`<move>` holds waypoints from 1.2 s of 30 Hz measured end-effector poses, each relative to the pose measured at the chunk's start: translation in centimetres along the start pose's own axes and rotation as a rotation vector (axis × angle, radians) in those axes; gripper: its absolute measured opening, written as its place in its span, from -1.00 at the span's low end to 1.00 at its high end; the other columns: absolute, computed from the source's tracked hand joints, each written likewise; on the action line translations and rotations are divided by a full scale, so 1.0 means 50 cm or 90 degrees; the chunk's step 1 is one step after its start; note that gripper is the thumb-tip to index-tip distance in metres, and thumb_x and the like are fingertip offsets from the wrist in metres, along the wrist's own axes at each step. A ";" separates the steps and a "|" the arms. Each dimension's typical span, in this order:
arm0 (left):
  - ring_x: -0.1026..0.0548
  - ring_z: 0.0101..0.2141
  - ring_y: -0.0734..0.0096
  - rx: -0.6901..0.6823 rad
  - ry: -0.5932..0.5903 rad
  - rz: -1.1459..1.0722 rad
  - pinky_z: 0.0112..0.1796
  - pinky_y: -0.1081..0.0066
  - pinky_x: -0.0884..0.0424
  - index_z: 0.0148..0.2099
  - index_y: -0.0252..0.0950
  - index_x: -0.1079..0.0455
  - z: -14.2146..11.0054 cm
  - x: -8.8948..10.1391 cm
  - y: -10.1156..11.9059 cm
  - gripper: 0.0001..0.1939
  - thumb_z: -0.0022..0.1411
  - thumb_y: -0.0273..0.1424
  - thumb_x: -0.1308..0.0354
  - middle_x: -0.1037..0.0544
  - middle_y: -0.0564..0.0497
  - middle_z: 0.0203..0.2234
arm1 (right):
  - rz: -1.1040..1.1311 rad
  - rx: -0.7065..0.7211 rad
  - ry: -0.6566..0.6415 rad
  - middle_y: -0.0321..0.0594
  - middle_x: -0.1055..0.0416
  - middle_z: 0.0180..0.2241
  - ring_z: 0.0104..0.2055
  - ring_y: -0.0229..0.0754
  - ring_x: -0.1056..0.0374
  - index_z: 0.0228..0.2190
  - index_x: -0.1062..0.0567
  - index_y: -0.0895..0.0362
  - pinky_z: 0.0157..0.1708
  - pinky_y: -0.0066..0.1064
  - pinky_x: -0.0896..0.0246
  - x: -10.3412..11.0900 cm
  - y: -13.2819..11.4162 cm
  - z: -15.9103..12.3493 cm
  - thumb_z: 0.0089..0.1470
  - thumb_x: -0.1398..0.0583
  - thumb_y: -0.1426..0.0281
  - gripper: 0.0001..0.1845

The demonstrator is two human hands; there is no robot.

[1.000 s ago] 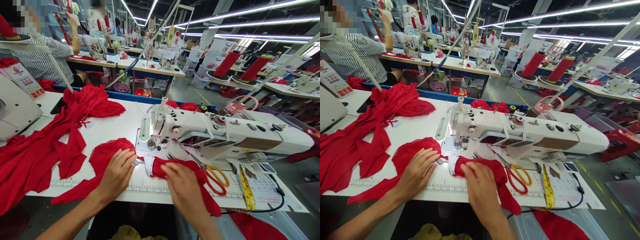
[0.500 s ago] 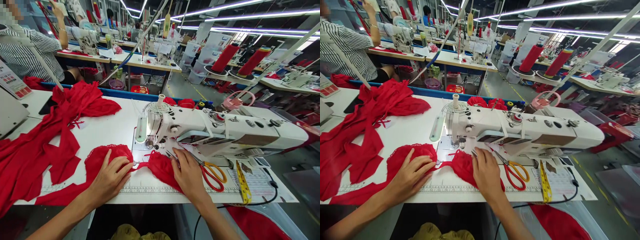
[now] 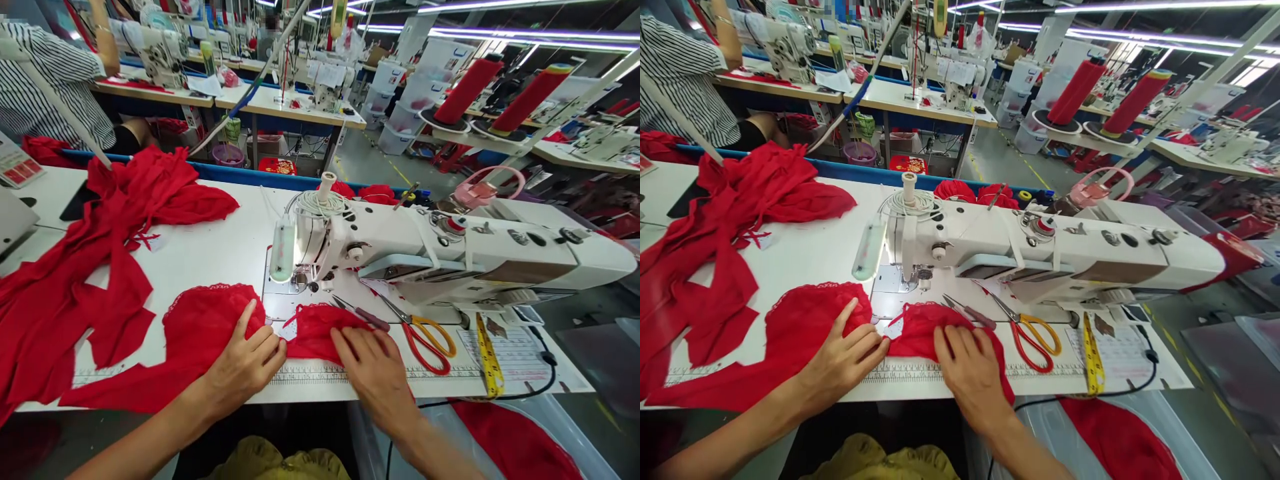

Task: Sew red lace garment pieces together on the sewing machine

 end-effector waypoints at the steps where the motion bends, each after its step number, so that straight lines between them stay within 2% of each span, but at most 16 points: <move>1: -0.51 -0.23 0.31 -0.018 -0.003 0.009 0.29 -0.31 0.07 -0.13 -0.38 -0.47 -0.002 0.003 0.007 -0.75 0.34 -0.67 0.01 -0.56 0.00 -0.36 | -0.014 0.007 0.022 -0.04 -0.56 -0.15 -0.15 -0.03 -0.44 0.01 -0.47 0.18 -0.03 -0.11 -0.16 0.010 0.018 0.001 0.19 0.01 0.66 -0.55; 3: -0.49 -0.02 0.17 -0.057 -0.020 0.002 0.32 -0.24 0.10 -0.09 -0.42 -0.46 -0.004 0.004 0.022 -0.76 0.32 -0.66 -0.01 -0.58 -0.12 -0.15 | -0.032 0.031 0.077 -0.10 -0.56 -0.11 -0.07 -0.05 -0.46 0.06 -0.45 0.10 0.04 -0.13 -0.14 0.028 0.052 0.006 0.23 0.00 0.64 -0.53; 5: -0.41 0.13 0.06 -0.080 -0.043 -0.016 0.34 -0.14 0.11 -0.07 -0.45 -0.46 -0.006 -0.002 0.036 -0.77 0.31 -0.63 -0.02 -0.52 -0.21 0.02 | -0.054 0.057 0.099 -0.17 -0.56 -0.07 -0.01 -0.08 -0.45 0.11 -0.41 0.04 0.07 -0.16 -0.13 0.037 0.078 0.013 0.25 -0.02 0.64 -0.51; 7: -0.40 0.14 0.02 -0.070 -0.065 -0.012 0.34 -0.09 0.09 -0.05 -0.45 -0.45 -0.008 -0.013 0.043 -0.77 0.32 -0.57 -0.02 -0.51 -0.24 0.05 | -0.079 0.055 0.088 -0.17 -0.55 -0.02 0.04 -0.07 -0.44 0.14 -0.38 0.03 0.09 -0.15 -0.12 0.040 0.098 0.018 0.25 -0.02 0.64 -0.49; 9: -0.45 0.09 0.01 -0.029 -0.067 0.007 0.32 -0.10 0.06 -0.04 -0.44 -0.44 -0.010 -0.021 0.044 -0.78 0.37 -0.46 -0.03 -0.54 -0.26 0.01 | -0.092 -0.002 0.046 -0.05 -0.48 0.07 0.10 0.01 -0.40 0.17 -0.36 0.11 0.14 -0.06 -0.10 0.042 0.111 0.021 0.23 -0.01 0.66 -0.47; 12: -0.46 0.08 0.01 0.020 -0.068 0.015 0.32 -0.10 0.07 -0.03 -0.43 -0.43 -0.014 -0.031 0.043 -0.67 0.41 -0.25 -0.05 -0.54 -0.27 0.00 | -0.016 -0.063 -0.026 0.10 -0.36 0.16 0.20 0.12 -0.28 0.16 -0.36 0.21 0.20 0.08 -0.03 0.049 0.090 0.020 0.18 -0.02 0.65 -0.47; 14: -0.46 0.08 0.02 0.027 -0.078 0.012 0.33 -0.10 0.09 -0.02 -0.42 -0.42 -0.013 -0.034 0.045 -0.64 0.41 -0.20 -0.04 -0.54 -0.26 0.01 | 0.106 -0.005 -0.034 0.01 -0.38 0.16 0.23 0.05 -0.25 0.15 -0.37 0.17 0.24 0.03 -0.01 0.052 0.041 0.021 0.17 -0.03 0.63 -0.47; 17: -0.48 0.05 0.03 0.036 -0.079 0.017 0.32 -0.13 0.10 0.01 -0.43 -0.42 -0.010 -0.031 0.043 -0.64 0.42 -0.22 -0.03 -0.55 -0.27 -0.02 | 0.276 0.078 -0.024 -0.12 -0.48 0.04 0.13 -0.12 -0.32 0.11 -0.40 0.12 0.20 -0.18 -0.12 0.035 -0.033 0.029 0.20 0.00 0.63 -0.50; 19: -0.50 0.02 0.06 0.030 -0.078 0.016 0.32 -0.15 0.11 0.05 -0.42 -0.41 -0.008 -0.026 0.039 -0.70 0.42 -0.35 -0.01 -0.56 -0.25 -0.05 | 0.319 0.060 -0.036 -0.12 -0.53 -0.08 -0.05 -0.13 -0.39 0.05 -0.44 0.15 0.03 -0.25 -0.23 0.005 -0.054 0.039 0.26 0.00 0.58 -0.59; 21: -0.52 -0.03 0.10 0.028 -0.073 0.007 0.31 -0.21 0.15 0.04 -0.41 -0.41 -0.007 -0.019 0.033 -0.72 0.39 -0.50 0.04 -0.57 -0.22 -0.09 | 0.319 0.032 -0.060 -0.13 -0.53 -0.19 -0.20 -0.13 -0.37 0.01 -0.46 0.15 -0.16 -0.27 -0.23 -0.027 -0.056 0.049 0.31 -0.02 0.49 -0.67; 23: -0.52 -0.06 0.12 0.035 -0.064 -0.001 0.29 -0.27 0.20 0.00 -0.39 -0.44 -0.008 -0.014 0.026 -0.71 0.36 -0.58 0.06 -0.58 -0.18 -0.14 | 0.296 0.004 -0.081 -0.16 -0.50 -0.27 -0.28 -0.13 -0.32 -0.04 -0.49 0.14 -0.27 -0.28 -0.15 -0.048 -0.047 0.059 0.34 -0.03 0.43 -0.72; 26: -0.51 -0.06 0.09 0.040 -0.063 -0.008 0.27 -0.33 0.20 -0.03 -0.37 -0.45 -0.009 -0.012 0.021 -0.71 0.34 -0.60 0.05 -0.57 -0.18 -0.13 | 0.248 -0.038 -0.074 -0.21 -0.44 -0.38 -0.33 -0.13 -0.25 -0.20 -0.52 0.12 -0.29 -0.26 -0.04 -0.057 -0.028 0.078 0.35 -0.04 0.42 -0.76; 29: -0.50 -0.03 0.05 0.046 -0.066 -0.027 0.25 -0.36 0.15 -0.01 -0.38 -0.45 -0.010 -0.015 0.023 -0.74 0.34 -0.58 0.01 -0.57 -0.20 -0.12 | 0.228 -0.073 -0.063 -0.20 -0.42 -0.34 -0.27 -0.10 -0.24 -0.28 -0.49 0.10 -0.25 -0.25 -0.01 -0.063 -0.019 0.098 0.31 -0.11 0.38 -0.84; 33: -0.50 -0.05 0.06 0.130 -0.050 -0.148 0.21 -0.38 0.03 -0.07 -0.33 -0.47 -0.008 -0.011 0.015 -0.82 0.39 -0.41 -0.07 -0.57 -0.15 -0.14 | 0.268 -0.076 -0.085 -0.22 -0.39 -0.37 -0.29 -0.11 -0.22 -0.39 -0.39 0.10 -0.24 -0.27 -0.02 -0.085 -0.022 0.113 0.28 -0.11 0.45 -0.83; 36: -0.47 0.00 0.13 0.291 -0.039 -0.347 0.14 -0.11 -0.30 0.04 -0.25 -0.44 -0.004 -0.009 -0.016 -0.76 0.41 -0.39 -0.02 -0.51 -0.15 -0.04 | 0.324 -0.072 -0.039 -0.22 -0.38 -0.37 -0.30 -0.13 -0.22 -0.38 -0.33 0.10 -0.16 -0.26 -0.07 -0.082 -0.022 0.115 0.29 -0.04 0.51 -0.81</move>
Point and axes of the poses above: each hand's wrist, its own z-axis towards the middle knuckle, its own x-axis out of the back of the hand, y = z × x, the point moved 5 cm from there along z, towards the middle knuckle
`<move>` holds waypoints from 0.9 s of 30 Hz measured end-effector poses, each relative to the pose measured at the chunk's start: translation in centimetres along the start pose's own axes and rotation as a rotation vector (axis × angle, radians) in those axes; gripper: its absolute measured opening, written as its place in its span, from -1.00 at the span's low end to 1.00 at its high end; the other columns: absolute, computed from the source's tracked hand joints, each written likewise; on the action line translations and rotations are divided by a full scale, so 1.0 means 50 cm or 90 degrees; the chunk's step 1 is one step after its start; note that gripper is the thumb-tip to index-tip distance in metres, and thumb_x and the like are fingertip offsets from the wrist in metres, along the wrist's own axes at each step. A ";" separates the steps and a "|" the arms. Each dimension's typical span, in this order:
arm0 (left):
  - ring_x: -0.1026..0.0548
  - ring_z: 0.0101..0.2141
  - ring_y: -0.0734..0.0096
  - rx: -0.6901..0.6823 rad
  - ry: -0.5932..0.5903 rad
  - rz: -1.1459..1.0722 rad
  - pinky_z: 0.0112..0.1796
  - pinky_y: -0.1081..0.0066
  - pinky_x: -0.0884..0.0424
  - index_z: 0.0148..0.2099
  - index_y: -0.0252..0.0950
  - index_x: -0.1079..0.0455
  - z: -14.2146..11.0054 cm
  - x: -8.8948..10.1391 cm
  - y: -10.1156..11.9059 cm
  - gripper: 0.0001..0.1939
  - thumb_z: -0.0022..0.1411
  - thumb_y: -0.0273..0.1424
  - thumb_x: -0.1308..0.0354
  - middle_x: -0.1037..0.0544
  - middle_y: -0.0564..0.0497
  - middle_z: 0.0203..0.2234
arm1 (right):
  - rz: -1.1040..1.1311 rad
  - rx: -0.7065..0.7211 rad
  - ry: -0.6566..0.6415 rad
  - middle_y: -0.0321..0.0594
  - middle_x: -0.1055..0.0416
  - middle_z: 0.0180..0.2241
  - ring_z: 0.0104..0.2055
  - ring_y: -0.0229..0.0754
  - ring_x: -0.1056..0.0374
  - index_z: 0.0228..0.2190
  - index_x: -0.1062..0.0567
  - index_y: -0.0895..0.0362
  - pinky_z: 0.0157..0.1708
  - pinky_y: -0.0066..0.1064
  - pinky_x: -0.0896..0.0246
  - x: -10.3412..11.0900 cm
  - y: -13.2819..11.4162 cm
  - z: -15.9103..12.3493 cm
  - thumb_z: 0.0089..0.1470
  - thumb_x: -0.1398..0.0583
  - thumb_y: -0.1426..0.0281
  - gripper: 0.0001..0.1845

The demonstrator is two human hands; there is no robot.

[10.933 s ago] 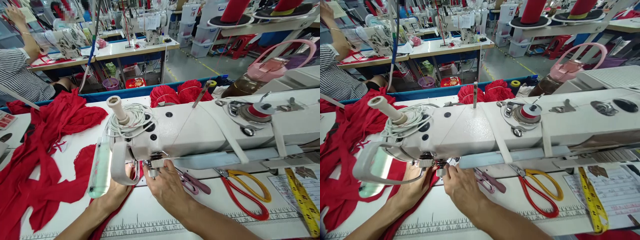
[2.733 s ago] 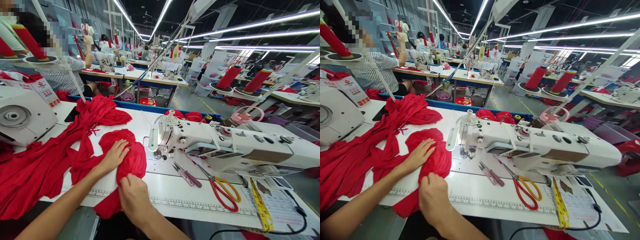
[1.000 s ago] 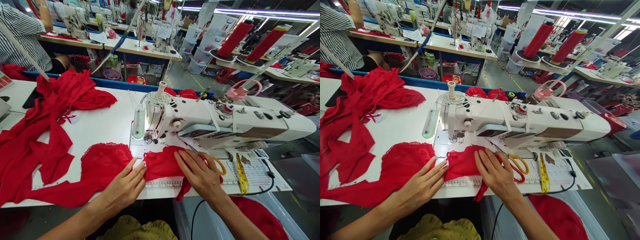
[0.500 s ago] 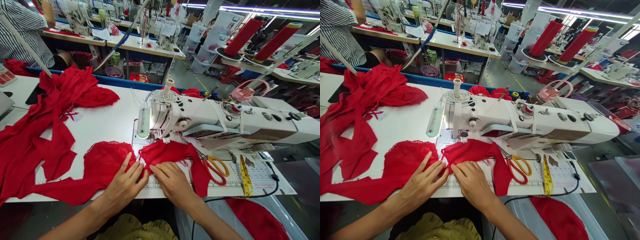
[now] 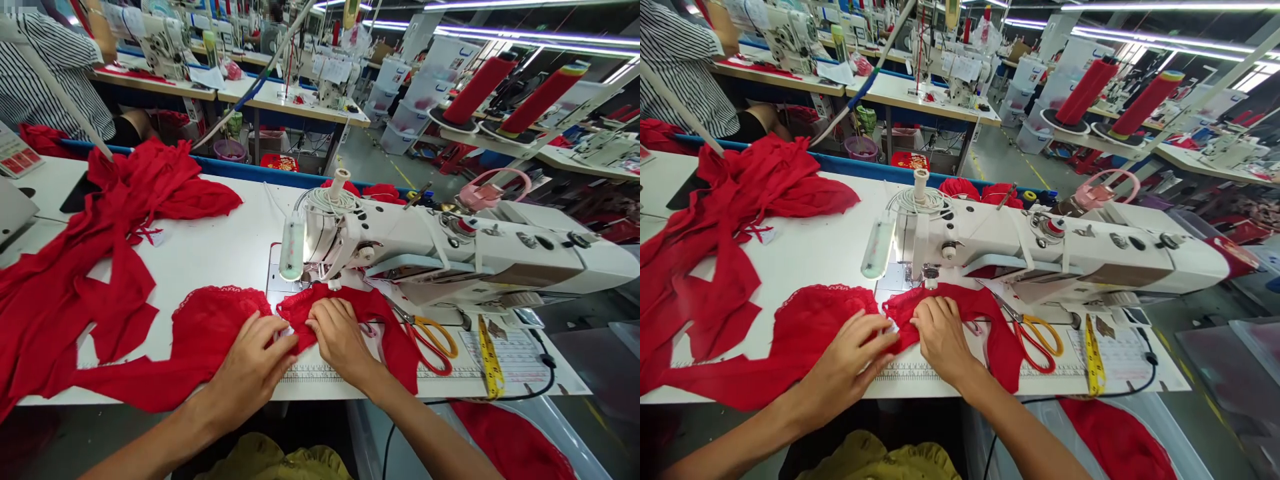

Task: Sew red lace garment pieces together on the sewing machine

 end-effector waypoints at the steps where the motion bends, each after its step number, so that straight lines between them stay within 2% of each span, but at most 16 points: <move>1: -0.47 0.01 0.15 0.082 0.011 -0.079 0.09 0.01 -0.39 0.10 -0.23 -0.40 0.008 0.007 -0.014 -0.72 0.40 -0.38 -0.03 -0.49 -0.16 -0.01 | 0.024 0.006 0.025 -0.23 -0.38 -0.37 -0.30 -0.13 -0.24 -0.36 -0.33 0.10 -0.12 -0.25 -0.09 0.007 -0.002 0.000 0.30 -0.01 0.52 -0.81; 3: -0.50 -0.03 0.17 0.271 0.025 -0.246 -0.02 0.15 -0.49 0.18 -0.23 -0.32 0.022 0.013 -0.046 -0.60 0.32 -0.32 -0.14 -0.49 -0.17 -0.01 | 0.067 0.020 0.076 -0.24 -0.41 -0.35 -0.28 -0.15 -0.28 -0.32 -0.32 0.08 -0.04 -0.24 -0.10 0.025 -0.006 -0.002 0.31 0.01 0.53 -0.81; 5: -0.55 -0.13 0.20 0.430 0.009 -0.412 -0.11 0.23 -0.52 0.16 -0.27 -0.31 0.035 0.011 -0.069 -0.47 0.17 -0.27 -0.28 -0.53 -0.15 -0.10 | 0.086 0.035 0.119 -0.26 -0.44 -0.33 -0.25 -0.17 -0.33 -0.29 -0.31 0.06 0.04 -0.22 -0.08 0.046 -0.011 -0.004 0.32 0.01 0.54 -0.81; 6: -0.56 -0.20 0.25 0.483 -0.008 -0.492 -0.16 0.28 -0.52 0.13 -0.29 -0.33 0.043 0.009 -0.073 -0.44 0.11 -0.26 -0.33 -0.55 -0.13 -0.15 | 0.087 0.040 0.133 -0.26 -0.45 -0.33 -0.24 -0.18 -0.35 -0.28 -0.31 0.06 0.06 -0.21 -0.07 0.054 -0.012 -0.006 0.32 0.01 0.54 -0.81; 8: -0.51 -0.41 0.43 0.534 -0.058 -0.628 -0.33 0.42 -0.47 -0.02 -0.31 -0.39 0.060 0.003 -0.069 -0.50 0.03 -0.24 -0.40 -0.54 -0.03 -0.31 | 0.084 0.044 0.145 -0.27 -0.47 -0.32 -0.24 -0.19 -0.36 -0.27 -0.31 0.05 0.07 -0.19 -0.05 0.067 -0.014 -0.008 0.32 0.00 0.55 -0.82; 10: -0.35 -0.56 0.60 0.540 -0.133 -0.728 -0.48 0.53 -0.31 -0.25 -0.32 -0.41 0.074 -0.005 -0.054 -0.62 -0.02 -0.23 -0.44 -0.45 0.11 -0.49 | 0.077 0.044 0.141 -0.28 -0.47 -0.33 -0.26 -0.19 -0.36 -0.28 -0.31 0.05 0.07 -0.19 -0.04 0.073 -0.014 -0.010 0.32 0.00 0.53 -0.82; 12: -0.28 -0.59 0.65 0.546 -0.179 -0.788 -0.52 0.57 -0.21 -0.38 -0.32 -0.36 0.080 -0.012 -0.040 -0.62 -0.06 -0.24 -0.47 -0.37 0.16 -0.57 | 0.063 0.034 0.131 -0.29 -0.47 -0.34 -0.27 -0.19 -0.35 -0.30 -0.32 0.06 0.07 -0.18 -0.02 0.073 -0.011 -0.014 0.33 0.01 0.52 -0.81; 18: -0.45 -0.48 0.51 0.524 -0.111 -0.861 -0.39 0.52 -0.37 -0.35 -0.33 -0.39 0.081 -0.021 -0.026 -0.60 -0.09 -0.22 -0.50 -0.49 0.10 -0.53 | 0.021 -0.037 0.140 -0.31 -0.43 -0.40 -0.34 -0.21 -0.29 -0.37 -0.32 0.08 0.04 -0.20 0.00 0.073 0.004 -0.026 0.32 0.00 0.49 -0.79; 23: -0.48 -0.51 0.47 0.520 -0.101 -0.840 -0.43 0.51 -0.38 -0.35 -0.32 -0.41 0.081 -0.021 -0.020 -0.63 -0.03 -0.21 -0.47 -0.48 0.12 -0.60 | -0.026 -0.050 0.142 -0.30 -0.45 -0.39 -0.34 -0.20 -0.28 -0.37 -0.34 0.09 0.06 -0.19 0.02 0.078 -0.002 -0.028 0.33 -0.01 0.49 -0.78; 27: -0.55 -0.42 0.38 0.515 -0.111 -0.823 -0.36 0.46 -0.45 -0.25 -0.32 -0.45 0.085 -0.022 -0.010 -0.60 -0.12 -0.34 -0.52 -0.59 0.05 -0.47 | -0.056 -0.043 0.156 -0.28 -0.45 -0.39 -0.34 -0.20 -0.28 -0.37 -0.35 0.09 0.07 -0.17 0.01 0.080 -0.011 -0.028 0.33 -0.01 0.49 -0.77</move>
Point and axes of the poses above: each hand's wrist, its own z-axis towards the middle knuckle, its own x-axis out of the back of the hand, y = z × x, the point moved 5 cm from there along z, towards the middle knuckle
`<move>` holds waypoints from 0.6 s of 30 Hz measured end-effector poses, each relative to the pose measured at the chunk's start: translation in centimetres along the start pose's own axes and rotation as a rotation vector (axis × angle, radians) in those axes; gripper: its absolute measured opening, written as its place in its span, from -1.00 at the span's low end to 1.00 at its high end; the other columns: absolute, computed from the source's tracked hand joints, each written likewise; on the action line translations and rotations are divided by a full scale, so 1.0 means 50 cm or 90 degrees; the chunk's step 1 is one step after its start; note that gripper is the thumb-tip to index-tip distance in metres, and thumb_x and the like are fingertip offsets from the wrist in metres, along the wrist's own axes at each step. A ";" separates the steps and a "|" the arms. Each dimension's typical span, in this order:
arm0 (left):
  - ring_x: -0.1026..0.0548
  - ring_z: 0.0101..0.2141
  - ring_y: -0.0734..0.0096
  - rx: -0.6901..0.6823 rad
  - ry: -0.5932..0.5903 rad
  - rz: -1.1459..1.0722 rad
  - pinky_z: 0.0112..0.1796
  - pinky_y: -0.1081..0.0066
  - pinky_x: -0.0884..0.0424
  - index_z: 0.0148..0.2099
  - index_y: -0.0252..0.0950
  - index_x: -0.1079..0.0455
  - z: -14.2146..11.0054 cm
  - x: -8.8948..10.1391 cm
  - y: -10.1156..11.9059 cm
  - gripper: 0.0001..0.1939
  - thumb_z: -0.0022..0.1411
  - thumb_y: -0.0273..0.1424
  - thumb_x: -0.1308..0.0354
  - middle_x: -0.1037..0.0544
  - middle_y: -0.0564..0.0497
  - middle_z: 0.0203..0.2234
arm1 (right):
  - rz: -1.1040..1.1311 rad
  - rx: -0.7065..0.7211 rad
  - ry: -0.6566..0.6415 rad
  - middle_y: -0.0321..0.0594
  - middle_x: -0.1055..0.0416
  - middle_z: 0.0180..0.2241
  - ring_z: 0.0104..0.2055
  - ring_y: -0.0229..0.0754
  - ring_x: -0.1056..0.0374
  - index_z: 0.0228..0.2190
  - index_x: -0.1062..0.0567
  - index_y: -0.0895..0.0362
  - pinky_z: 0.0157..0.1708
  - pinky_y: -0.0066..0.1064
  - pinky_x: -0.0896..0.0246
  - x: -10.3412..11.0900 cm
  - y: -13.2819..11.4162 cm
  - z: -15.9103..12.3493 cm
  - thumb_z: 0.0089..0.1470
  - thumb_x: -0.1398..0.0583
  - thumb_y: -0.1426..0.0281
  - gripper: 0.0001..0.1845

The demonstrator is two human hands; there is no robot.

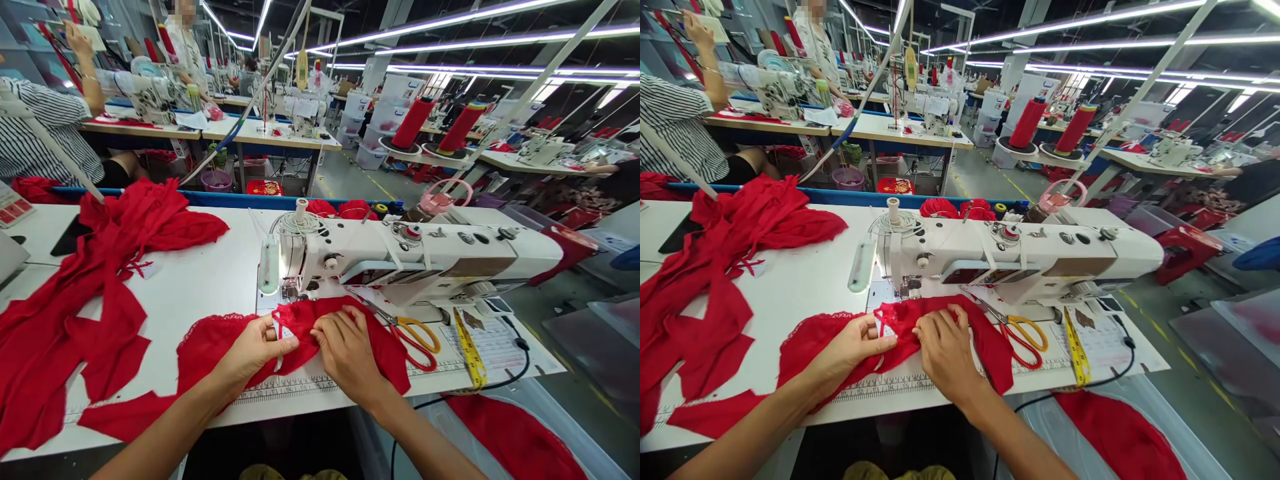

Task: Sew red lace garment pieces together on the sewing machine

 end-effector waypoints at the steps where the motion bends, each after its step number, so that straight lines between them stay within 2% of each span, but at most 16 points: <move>1: -0.56 -0.41 0.35 0.004 0.003 0.007 -0.36 0.45 -0.46 -0.23 -0.32 -0.46 0.000 -0.002 -0.001 -0.57 -0.16 -0.36 -0.52 -0.60 0.04 -0.45 | -0.008 0.003 0.001 -0.28 -0.45 -0.40 -0.34 -0.20 -0.28 -0.37 -0.35 0.09 0.07 -0.17 0.01 0.001 -0.002 0.001 0.33 -0.01 0.49 -0.78; 5: -0.53 -0.50 0.38 0.006 0.021 0.033 -0.47 0.48 -0.42 -0.32 -0.31 -0.41 0.004 -0.003 -0.006 -0.60 -0.19 -0.42 -0.52 -0.57 0.08 -0.54 | -0.058 0.017 0.002 -0.27 -0.46 -0.39 -0.33 -0.19 -0.29 -0.36 -0.36 0.10 0.08 -0.13 0.00 0.009 -0.003 0.008 0.30 -0.03 0.55 -0.79; 7: -0.54 -0.48 0.38 0.001 0.023 0.033 -0.46 0.49 -0.43 -0.33 -0.31 -0.40 0.006 -0.002 -0.005 -0.62 -0.17 -0.42 -0.51 -0.58 0.07 -0.52 | -0.071 0.012 0.011 -0.24 -0.48 -0.37 -0.31 -0.17 -0.32 -0.34 -0.38 0.11 0.06 -0.13 -0.02 0.017 -0.003 0.006 0.29 -0.04 0.55 -0.80; 9: -0.56 -0.44 0.36 0.001 0.025 0.021 -0.41 0.47 -0.45 -0.31 -0.31 -0.41 0.007 0.001 -0.003 -0.62 -0.17 -0.42 -0.51 -0.61 0.04 -0.47 | -0.034 -0.041 0.048 -0.20 -0.50 -0.34 -0.28 -0.14 -0.36 -0.32 -0.40 0.10 0.00 -0.16 -0.08 0.028 0.000 -0.007 0.30 -0.05 0.49 -0.83; 10: -0.56 -0.44 0.36 0.000 0.028 0.010 -0.38 0.45 -0.47 -0.29 -0.31 -0.41 0.008 0.002 -0.003 -0.61 -0.17 -0.42 -0.51 -0.61 0.04 -0.45 | 0.023 -0.095 0.063 -0.19 -0.50 -0.35 -0.29 -0.13 -0.37 -0.32 -0.42 0.10 -0.08 -0.19 -0.13 0.031 0.004 -0.019 0.31 -0.06 0.43 -0.83; 12: -0.56 -0.44 0.37 -0.009 0.034 -0.011 -0.34 0.43 -0.48 -0.30 -0.31 -0.41 0.010 0.004 -0.003 -0.60 -0.18 -0.42 -0.51 -0.60 0.06 -0.46 | 0.233 -0.254 0.033 -0.20 -0.48 -0.43 -0.39 -0.15 -0.36 -0.35 -0.44 0.09 -0.30 -0.30 -0.20 0.017 0.013 -0.049 0.32 -0.08 0.25 -0.74; 14: -0.55 -0.45 0.38 -0.021 0.033 -0.023 -0.34 0.43 -0.47 -0.33 -0.31 -0.41 0.013 0.000 -0.008 -0.61 -0.18 -0.42 -0.52 -0.59 0.06 -0.48 | 0.546 -0.448 -0.090 -0.24 -0.43 -0.52 -0.50 -0.19 -0.32 -0.42 -0.45 0.08 -0.52 -0.38 -0.14 -0.027 0.005 -0.084 0.28 -0.09 0.06 -0.60; 15: -0.55 -0.45 0.38 -0.024 0.027 -0.026 -0.35 0.44 -0.47 -0.34 -0.31 -0.40 0.014 -0.004 -0.011 -0.61 -0.18 -0.42 -0.52 -0.59 0.05 -0.48 | 0.697 -0.540 -0.126 -0.24 -0.44 -0.50 -0.49 -0.19 -0.34 -0.42 -0.46 0.08 -0.55 -0.41 -0.13 -0.047 -0.005 -0.099 0.25 -0.11 0.01 -0.57; 16: -0.55 -0.45 0.37 -0.023 0.015 -0.028 -0.35 0.44 -0.47 -0.33 -0.32 -0.41 0.015 -0.010 -0.015 -0.61 -0.19 -0.41 -0.53 -0.60 0.04 -0.48 | 0.824 -0.617 -0.124 -0.24 -0.46 -0.45 -0.46 -0.19 -0.36 -0.41 -0.46 0.08 -0.54 -0.43 -0.16 -0.062 -0.016 -0.108 0.20 -0.16 -0.01 -0.58; 18: -0.56 -0.43 0.35 -0.011 -0.012 -0.025 -0.35 0.44 -0.47 -0.31 -0.32 -0.43 0.015 -0.021 -0.019 -0.59 -0.21 -0.41 -0.54 -0.60 0.03 -0.47 | 0.981 -0.715 -0.018 -0.25 -0.48 -0.34 -0.35 -0.20 -0.39 -0.36 -0.48 0.07 -0.45 -0.43 -0.24 -0.073 -0.024 -0.113 0.07 -0.30 0.04 -0.64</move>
Point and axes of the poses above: each hand's wrist, its own z-axis towards the middle knuckle, its own x-axis out of the back of the hand, y = z × x, the point moved 5 cm from there along z, towards the middle knuckle
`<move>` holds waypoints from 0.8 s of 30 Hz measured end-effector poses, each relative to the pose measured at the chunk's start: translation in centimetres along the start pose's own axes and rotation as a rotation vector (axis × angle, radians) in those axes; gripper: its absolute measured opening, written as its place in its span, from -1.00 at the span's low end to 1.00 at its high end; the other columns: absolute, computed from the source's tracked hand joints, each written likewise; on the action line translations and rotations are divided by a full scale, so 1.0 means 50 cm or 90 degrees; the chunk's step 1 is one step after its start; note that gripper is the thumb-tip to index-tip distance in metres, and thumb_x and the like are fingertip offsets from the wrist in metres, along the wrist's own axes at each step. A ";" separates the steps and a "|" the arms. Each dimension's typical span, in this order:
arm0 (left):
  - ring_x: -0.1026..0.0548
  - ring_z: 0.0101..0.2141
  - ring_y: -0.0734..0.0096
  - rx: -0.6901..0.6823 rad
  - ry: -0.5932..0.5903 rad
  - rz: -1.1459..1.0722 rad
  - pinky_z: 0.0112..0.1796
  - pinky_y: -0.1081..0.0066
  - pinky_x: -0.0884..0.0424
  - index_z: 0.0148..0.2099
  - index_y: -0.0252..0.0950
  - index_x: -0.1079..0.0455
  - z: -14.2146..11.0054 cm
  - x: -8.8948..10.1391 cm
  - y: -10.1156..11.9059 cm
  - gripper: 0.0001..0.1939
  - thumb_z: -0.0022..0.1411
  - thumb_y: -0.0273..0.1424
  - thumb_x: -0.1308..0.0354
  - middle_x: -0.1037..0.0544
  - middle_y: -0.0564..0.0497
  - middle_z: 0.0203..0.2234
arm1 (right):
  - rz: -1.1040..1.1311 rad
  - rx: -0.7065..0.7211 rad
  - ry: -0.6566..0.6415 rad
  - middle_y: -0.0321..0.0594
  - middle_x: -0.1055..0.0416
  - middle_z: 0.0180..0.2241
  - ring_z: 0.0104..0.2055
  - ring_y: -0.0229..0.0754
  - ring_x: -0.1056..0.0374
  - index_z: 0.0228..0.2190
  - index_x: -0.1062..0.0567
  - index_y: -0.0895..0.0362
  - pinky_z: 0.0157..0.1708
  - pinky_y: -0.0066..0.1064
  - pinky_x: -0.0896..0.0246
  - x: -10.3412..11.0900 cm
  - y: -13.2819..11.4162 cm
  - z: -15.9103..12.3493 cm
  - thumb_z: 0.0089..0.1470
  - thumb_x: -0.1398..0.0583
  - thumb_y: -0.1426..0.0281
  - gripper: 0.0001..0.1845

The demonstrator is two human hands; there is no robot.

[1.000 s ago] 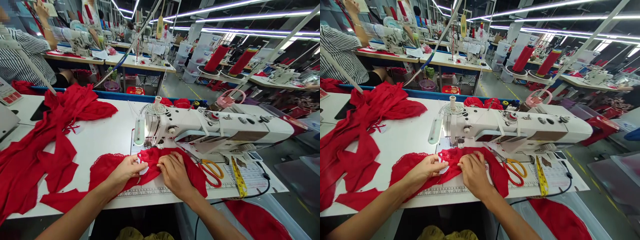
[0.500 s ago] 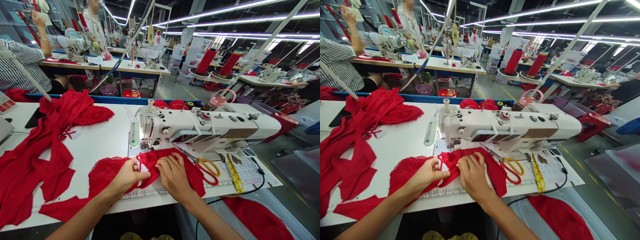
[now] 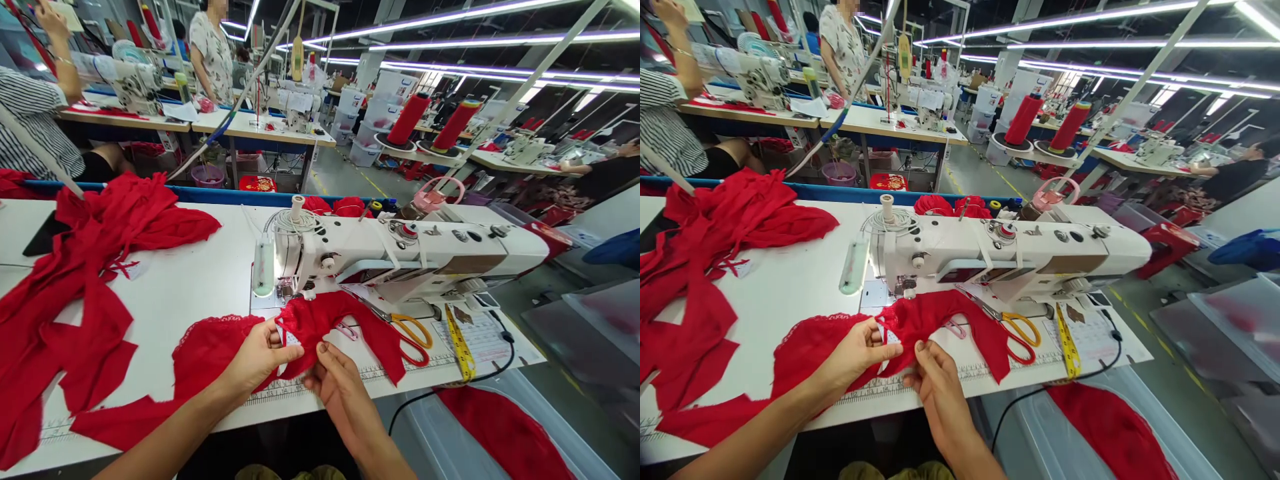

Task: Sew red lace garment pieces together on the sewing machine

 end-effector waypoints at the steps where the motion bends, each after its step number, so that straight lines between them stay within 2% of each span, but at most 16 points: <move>1: -0.56 -0.43 0.35 0.010 -0.015 0.005 -0.34 0.45 -0.47 -0.30 -0.33 -0.44 0.000 -0.004 0.000 -0.57 -0.22 -0.42 -0.54 -0.60 0.02 -0.46 | 0.059 0.013 0.027 -0.27 -0.47 -0.30 -0.33 -0.21 -0.38 -0.34 -0.48 0.06 -0.41 -0.43 -0.26 -0.001 -0.001 0.001 0.02 -0.36 0.07 -0.65; 4: -0.54 -0.45 0.44 0.058 -0.056 0.025 -0.38 0.52 -0.44 -0.30 -0.34 -0.46 0.002 -0.006 0.010 -0.63 -0.14 -0.38 -0.53 -0.59 0.02 -0.46 | 0.100 0.055 0.060 -0.29 -0.46 -0.30 -0.33 -0.22 -0.35 -0.33 -0.49 0.06 -0.34 -0.42 -0.28 -0.001 -0.013 0.002 -0.03 -0.40 0.12 -0.66; 7: -0.50 -0.51 0.54 0.123 -0.072 -0.007 -0.40 0.56 -0.44 -0.34 -0.33 -0.45 0.005 -0.001 0.019 -0.71 0.03 -0.27 -0.45 -0.55 0.04 -0.50 | 0.029 0.093 0.052 -0.30 -0.41 -0.37 -0.34 -0.22 -0.30 -0.35 -0.48 0.07 -0.31 -0.42 -0.27 0.005 -0.027 -0.006 0.02 -0.37 0.13 -0.69; 9: -0.50 -0.54 0.55 0.142 -0.063 -0.044 -0.41 0.56 -0.46 -0.35 -0.33 -0.43 0.004 -0.003 0.018 -0.73 0.07 -0.29 -0.43 -0.54 0.05 -0.52 | -0.012 0.122 0.070 -0.33 -0.37 -0.41 -0.35 -0.25 -0.26 -0.38 -0.48 0.08 -0.31 -0.45 -0.25 0.016 -0.035 -0.013 0.01 -0.38 0.13 -0.69; 11: -0.54 -0.50 0.50 0.136 -0.048 -0.080 -0.37 0.52 -0.50 -0.30 -0.32 -0.44 -0.004 -0.014 0.010 -0.75 0.09 -0.31 -0.42 -0.58 0.02 -0.46 | -0.009 0.149 0.117 -0.37 -0.34 -0.43 -0.38 -0.29 -0.23 -0.40 -0.47 0.08 -0.34 -0.48 -0.23 0.031 -0.041 -0.021 -0.03 -0.41 0.13 -0.67; 13: -0.60 -0.40 0.40 0.122 -0.038 -0.120 -0.24 0.44 -0.54 -0.21 -0.32 -0.46 -0.019 -0.031 -0.006 -0.74 0.13 -0.29 -0.39 -0.63 -0.05 -0.36 | 0.023 0.169 0.160 -0.38 -0.33 -0.42 -0.39 -0.30 -0.22 -0.39 -0.45 0.08 -0.35 -0.49 -0.24 0.044 -0.047 -0.029 -0.06 -0.43 0.14 -0.64; 16: -0.63 -0.28 0.32 0.111 -0.026 -0.165 -0.10 0.36 -0.54 -0.11 -0.33 -0.46 -0.045 -0.054 -0.037 -0.70 0.18 -0.28 -0.36 -0.65 -0.12 -0.26 | 0.054 0.181 0.186 -0.35 -0.37 -0.38 -0.35 -0.26 -0.27 -0.38 -0.44 0.07 -0.32 -0.44 -0.30 0.051 -0.054 -0.043 -0.07 -0.42 0.12 -0.62; 19: -0.63 -0.29 0.34 0.097 -0.002 -0.185 -0.10 0.37 -0.54 -0.12 -0.32 -0.44 -0.060 -0.061 -0.060 -0.72 0.18 -0.30 -0.36 -0.65 -0.11 -0.25 | 0.041 0.183 0.171 -0.35 -0.41 -0.40 -0.38 -0.24 -0.30 -0.37 -0.45 0.06 -0.32 -0.40 -0.33 0.047 -0.058 -0.058 -0.04 -0.40 0.11 -0.65; 24: -0.63 -0.32 0.35 0.064 0.036 -0.200 -0.15 0.35 -0.56 -0.16 -0.31 -0.43 -0.059 -0.055 -0.076 -0.70 0.12 -0.31 -0.41 -0.65 -0.09 -0.22 | 0.014 0.155 0.077 -0.26 -0.55 -0.30 -0.31 -0.16 -0.44 -0.19 -0.48 0.05 -0.26 -0.33 -0.35 0.035 -0.048 -0.068 -0.05 -0.43 0.20 -0.60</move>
Point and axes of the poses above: each hand's wrist, its own z-axis towards the middle knuckle, its own x-axis out of the back of the hand, y = z × x, the point moved 5 cm from there along z, towards the middle knuckle
